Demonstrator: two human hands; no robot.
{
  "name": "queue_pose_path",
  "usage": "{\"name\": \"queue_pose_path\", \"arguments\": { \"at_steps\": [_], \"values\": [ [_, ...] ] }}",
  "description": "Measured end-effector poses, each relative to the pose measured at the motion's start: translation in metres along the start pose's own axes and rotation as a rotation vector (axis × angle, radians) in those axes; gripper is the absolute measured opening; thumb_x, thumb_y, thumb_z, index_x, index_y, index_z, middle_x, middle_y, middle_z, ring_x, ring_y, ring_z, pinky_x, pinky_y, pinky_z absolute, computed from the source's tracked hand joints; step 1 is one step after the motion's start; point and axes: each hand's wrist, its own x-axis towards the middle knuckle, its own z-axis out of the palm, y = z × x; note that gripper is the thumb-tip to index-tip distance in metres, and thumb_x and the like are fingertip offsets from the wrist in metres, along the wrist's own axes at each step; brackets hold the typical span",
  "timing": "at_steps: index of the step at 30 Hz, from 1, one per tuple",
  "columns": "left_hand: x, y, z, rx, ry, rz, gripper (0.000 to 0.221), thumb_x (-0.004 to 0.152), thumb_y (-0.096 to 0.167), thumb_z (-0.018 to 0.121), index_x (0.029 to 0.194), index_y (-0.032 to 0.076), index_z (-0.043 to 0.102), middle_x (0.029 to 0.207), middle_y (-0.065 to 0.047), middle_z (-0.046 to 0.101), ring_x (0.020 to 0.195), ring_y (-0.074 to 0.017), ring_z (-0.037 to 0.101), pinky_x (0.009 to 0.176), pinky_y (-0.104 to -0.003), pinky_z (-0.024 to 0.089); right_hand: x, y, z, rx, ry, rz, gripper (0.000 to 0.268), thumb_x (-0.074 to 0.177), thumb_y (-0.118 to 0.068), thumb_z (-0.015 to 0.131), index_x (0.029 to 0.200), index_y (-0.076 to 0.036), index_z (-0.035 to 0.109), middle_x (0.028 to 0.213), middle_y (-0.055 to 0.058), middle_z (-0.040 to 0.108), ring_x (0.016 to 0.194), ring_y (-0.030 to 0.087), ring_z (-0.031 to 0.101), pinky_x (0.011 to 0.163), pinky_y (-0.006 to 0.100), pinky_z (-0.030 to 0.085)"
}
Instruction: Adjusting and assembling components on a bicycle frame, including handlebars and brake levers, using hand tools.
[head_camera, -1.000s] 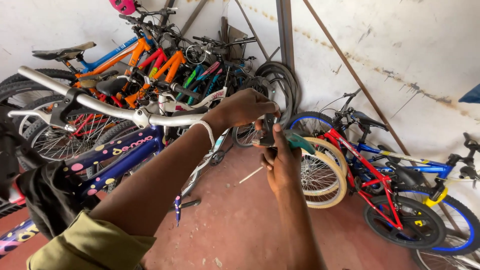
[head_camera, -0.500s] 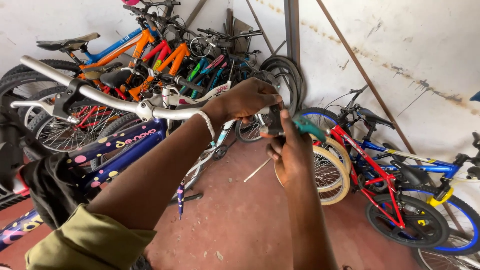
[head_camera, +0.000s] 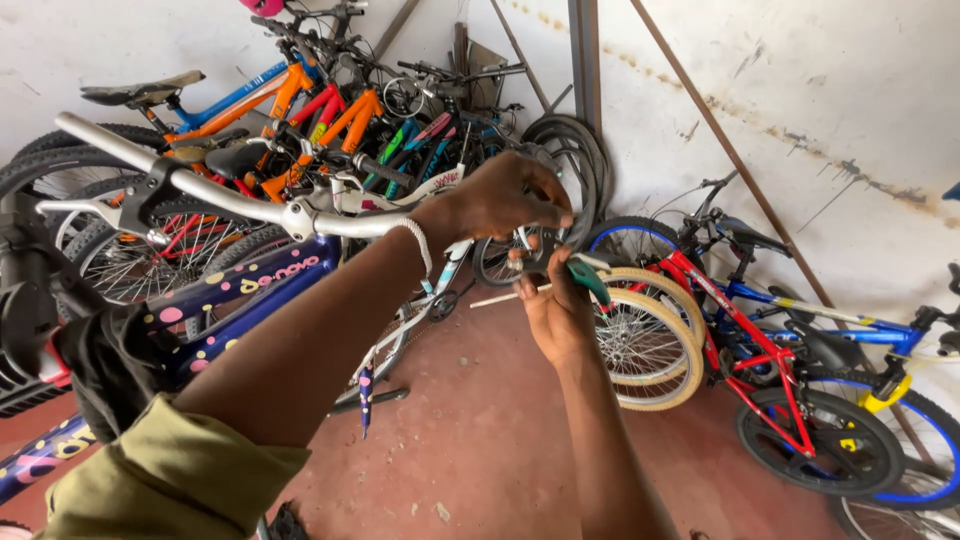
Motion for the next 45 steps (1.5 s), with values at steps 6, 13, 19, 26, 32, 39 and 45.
{"name": "queue_pose_path", "arguments": {
  "at_steps": [6, 13, 19, 26, 32, 39, 45],
  "values": [
    [-0.011, 0.015, 0.004, 0.143, 0.137, -0.082, 0.03, 0.087, 0.031, 0.061, 0.094, 0.002, 0.069, 0.081, -0.013, 0.066, 0.045, -0.0102, 0.052, 0.034, -0.026, 0.043, -0.018, -0.006, 0.033, -0.055, 0.391, -0.063, 0.042, 0.089, -0.037, 0.061, 0.097, 0.004, 0.058, 0.081, 0.024, 0.065, 0.033, 0.006, 0.03, 0.041, 0.02, 0.027],
    [-0.004, 0.018, 0.006, 0.171, 0.215, -0.197, 0.026, 0.083, 0.029, 0.057, 0.082, 0.006, 0.071, 0.067, -0.01, 0.063, 0.034, -0.0128, 0.049, 0.036, -0.027, 0.046, -0.021, -0.045, 0.079, -0.241, 0.539, -0.061, 0.036, 0.088, -0.028, 0.063, 0.087, 0.006, 0.049, 0.061, 0.029, 0.06, 0.027, 0.01, 0.025, 0.03, 0.023, 0.021],
    [-0.006, 0.019, 0.008, 0.16, 0.227, -0.092, 0.028, 0.078, 0.025, 0.059, 0.054, 0.01, 0.057, 0.043, -0.004, 0.046, 0.029, -0.0094, 0.038, 0.035, -0.026, 0.033, -0.028, -0.021, 0.063, -0.066, 0.559, -0.149, 0.036, 0.084, -0.023, 0.071, 0.086, 0.01, 0.056, 0.053, 0.026, 0.051, 0.029, 0.015, 0.03, 0.037, 0.023, 0.03],
    [-0.005, 0.002, 0.008, 0.123, 0.192, -0.154, 0.021, 0.076, 0.022, 0.064, 0.07, 0.002, 0.066, 0.065, -0.019, 0.061, 0.037, -0.0231, 0.055, 0.03, -0.031, 0.044, -0.017, 0.029, 0.026, 0.051, 0.179, -0.067, 0.031, 0.088, -0.039, 0.057, 0.1, -0.011, 0.059, 0.092, 0.009, 0.062, 0.049, 0.012, 0.041, 0.063, 0.026, 0.039],
    [0.007, -0.003, 0.0, 0.087, 0.18, -0.086, 0.018, 0.079, 0.016, 0.063, 0.081, -0.002, 0.066, 0.065, -0.021, 0.06, 0.031, -0.0186, 0.053, 0.024, -0.024, 0.045, -0.013, 0.018, 0.048, -0.006, 0.463, -0.103, 0.037, 0.087, -0.035, 0.064, 0.094, 0.001, 0.056, 0.067, 0.017, 0.06, 0.033, 0.009, 0.03, 0.04, 0.021, 0.029],
    [-0.027, 0.028, -0.024, 0.296, -0.072, -0.049, 0.039, 0.09, 0.024, 0.053, 0.119, -0.002, 0.055, 0.102, -0.026, 0.062, 0.056, -0.0224, 0.068, 0.054, -0.032, 0.058, -0.011, -0.016, 0.079, -0.197, 0.571, -0.093, 0.039, 0.084, -0.029, 0.07, 0.073, 0.005, 0.055, 0.045, 0.011, 0.046, 0.028, 0.01, 0.03, 0.031, 0.022, 0.025],
    [-0.048, -0.021, -0.055, 0.23, -0.077, -0.007, 0.04, 0.095, 0.03, 0.043, 0.125, 0.006, 0.057, 0.111, -0.02, 0.065, 0.058, -0.0243, 0.068, 0.057, -0.035, 0.052, -0.009, 0.008, 0.046, -0.153, 0.419, 0.102, 0.039, 0.09, -0.035, 0.059, 0.084, 0.003, 0.056, 0.08, 0.022, 0.068, 0.035, 0.01, 0.029, 0.041, 0.022, 0.027]
  ]
}}
